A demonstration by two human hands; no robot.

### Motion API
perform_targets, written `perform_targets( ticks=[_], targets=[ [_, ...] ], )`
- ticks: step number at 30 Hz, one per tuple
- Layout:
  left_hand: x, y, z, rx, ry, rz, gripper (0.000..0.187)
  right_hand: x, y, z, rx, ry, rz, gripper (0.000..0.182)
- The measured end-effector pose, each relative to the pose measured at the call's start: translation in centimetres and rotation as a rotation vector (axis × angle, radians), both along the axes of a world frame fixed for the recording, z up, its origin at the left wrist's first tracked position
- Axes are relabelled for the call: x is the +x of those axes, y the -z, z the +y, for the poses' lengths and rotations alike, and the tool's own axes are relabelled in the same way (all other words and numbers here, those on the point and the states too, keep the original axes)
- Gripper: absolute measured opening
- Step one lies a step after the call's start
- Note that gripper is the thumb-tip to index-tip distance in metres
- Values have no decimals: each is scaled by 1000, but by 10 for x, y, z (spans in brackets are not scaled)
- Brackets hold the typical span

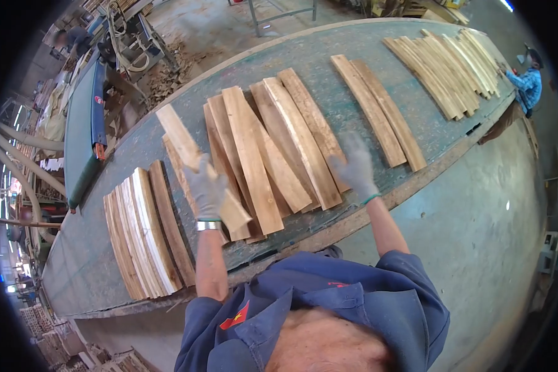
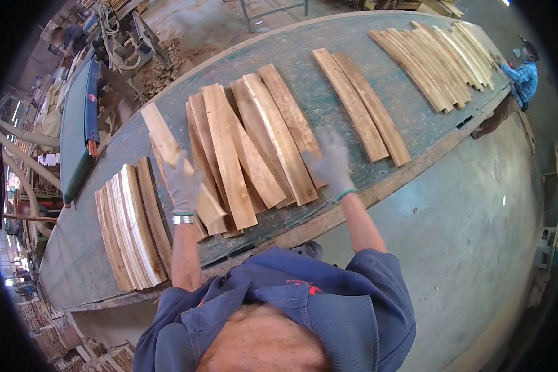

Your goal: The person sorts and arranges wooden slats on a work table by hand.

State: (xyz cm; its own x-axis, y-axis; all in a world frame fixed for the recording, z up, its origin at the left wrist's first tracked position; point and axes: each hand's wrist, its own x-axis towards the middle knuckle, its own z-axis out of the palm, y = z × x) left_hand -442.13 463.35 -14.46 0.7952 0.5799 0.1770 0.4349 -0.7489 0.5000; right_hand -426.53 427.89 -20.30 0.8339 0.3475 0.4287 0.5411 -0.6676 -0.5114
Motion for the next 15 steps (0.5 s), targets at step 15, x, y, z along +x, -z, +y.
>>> perform_targets(
  ticks=[15],
  targets=[
    [31,5,-102,30,207,206,78,29,31,5,-513,367,-23,57]
  ],
)
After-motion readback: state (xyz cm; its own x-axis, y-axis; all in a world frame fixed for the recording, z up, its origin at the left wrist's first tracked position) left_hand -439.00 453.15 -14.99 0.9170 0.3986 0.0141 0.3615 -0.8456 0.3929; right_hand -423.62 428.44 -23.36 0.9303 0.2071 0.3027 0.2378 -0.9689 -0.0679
